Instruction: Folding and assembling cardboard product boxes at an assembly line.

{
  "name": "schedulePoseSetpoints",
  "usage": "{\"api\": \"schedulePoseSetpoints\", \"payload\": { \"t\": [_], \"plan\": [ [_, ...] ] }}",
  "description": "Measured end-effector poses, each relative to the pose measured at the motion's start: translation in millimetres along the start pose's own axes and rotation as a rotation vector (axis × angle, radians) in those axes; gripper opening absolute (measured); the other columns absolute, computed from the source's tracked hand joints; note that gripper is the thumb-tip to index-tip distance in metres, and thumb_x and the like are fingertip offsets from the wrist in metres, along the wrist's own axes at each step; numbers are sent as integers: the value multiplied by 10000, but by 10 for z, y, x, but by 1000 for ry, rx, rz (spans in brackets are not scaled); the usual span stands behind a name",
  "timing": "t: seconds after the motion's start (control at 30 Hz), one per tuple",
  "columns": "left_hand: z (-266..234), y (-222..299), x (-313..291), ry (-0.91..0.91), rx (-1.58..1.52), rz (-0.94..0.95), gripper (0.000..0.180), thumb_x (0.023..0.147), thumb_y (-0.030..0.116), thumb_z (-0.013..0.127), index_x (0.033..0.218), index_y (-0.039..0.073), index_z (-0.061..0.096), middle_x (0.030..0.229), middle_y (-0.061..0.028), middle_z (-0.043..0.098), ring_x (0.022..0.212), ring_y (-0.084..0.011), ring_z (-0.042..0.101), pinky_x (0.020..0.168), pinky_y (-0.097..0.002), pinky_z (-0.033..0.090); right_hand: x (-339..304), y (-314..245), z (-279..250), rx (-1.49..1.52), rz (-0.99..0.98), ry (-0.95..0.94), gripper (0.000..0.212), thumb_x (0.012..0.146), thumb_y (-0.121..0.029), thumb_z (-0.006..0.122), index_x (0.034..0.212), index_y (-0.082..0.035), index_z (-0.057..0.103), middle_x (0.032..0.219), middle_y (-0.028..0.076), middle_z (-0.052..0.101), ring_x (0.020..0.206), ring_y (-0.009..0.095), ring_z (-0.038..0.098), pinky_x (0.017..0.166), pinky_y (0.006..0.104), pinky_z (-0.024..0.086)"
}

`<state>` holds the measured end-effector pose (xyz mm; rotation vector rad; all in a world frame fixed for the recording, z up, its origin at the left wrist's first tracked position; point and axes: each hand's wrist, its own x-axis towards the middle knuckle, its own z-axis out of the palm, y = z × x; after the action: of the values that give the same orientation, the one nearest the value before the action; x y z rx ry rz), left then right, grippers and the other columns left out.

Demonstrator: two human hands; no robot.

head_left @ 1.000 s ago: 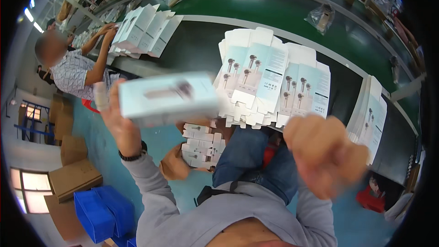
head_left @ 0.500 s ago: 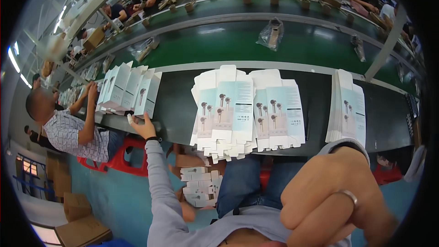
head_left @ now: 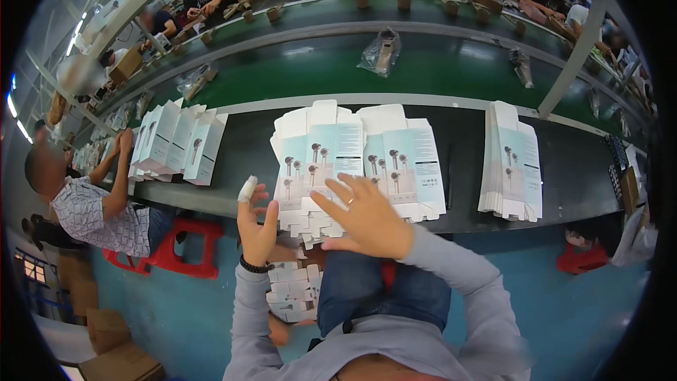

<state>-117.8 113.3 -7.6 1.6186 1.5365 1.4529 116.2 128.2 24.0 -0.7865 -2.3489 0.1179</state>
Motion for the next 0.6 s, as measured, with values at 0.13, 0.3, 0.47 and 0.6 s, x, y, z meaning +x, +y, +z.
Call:
{"api": "schedulePoseSetpoints", "payload": {
  "t": [0.13,0.3,0.47,0.6],
  "plan": [
    [46,84,-186,67,-130,46,528,817,-25,513,1312,14,336,1160,-105,477,1033,-178,467,926,-305,359,-408,-4,500,-117,41,-115,677,663,-369,697,1197,-16,474,1132,164,480,1063,319,447,832,441,385],
    [119,166,-357,53,-238,-15,542,818,-28,504,1324,10,312,1171,-106,474,1049,-183,466,922,-301,357,-664,87,533,-79,34,-148,450,687,-158,568,1095,23,519,934,109,510,874,239,488,682,331,393],
    [201,170,-476,26,-218,-5,591,789,-55,511,1333,20,293,1180,-119,444,1004,-170,447,780,-257,412,-604,123,479,-142,-11,-60,349,709,-118,520,1034,7,544,968,120,524,860,227,496,664,315,393],
    [272,220,-540,-9,-221,18,650,761,-9,560,1341,22,269,1193,-123,435,1043,-199,442,802,-303,404,-635,148,339,-166,-53,-24,320,706,-132,545,1001,-11,565,1007,140,559,876,236,539,653,313,429]
  ]
}}
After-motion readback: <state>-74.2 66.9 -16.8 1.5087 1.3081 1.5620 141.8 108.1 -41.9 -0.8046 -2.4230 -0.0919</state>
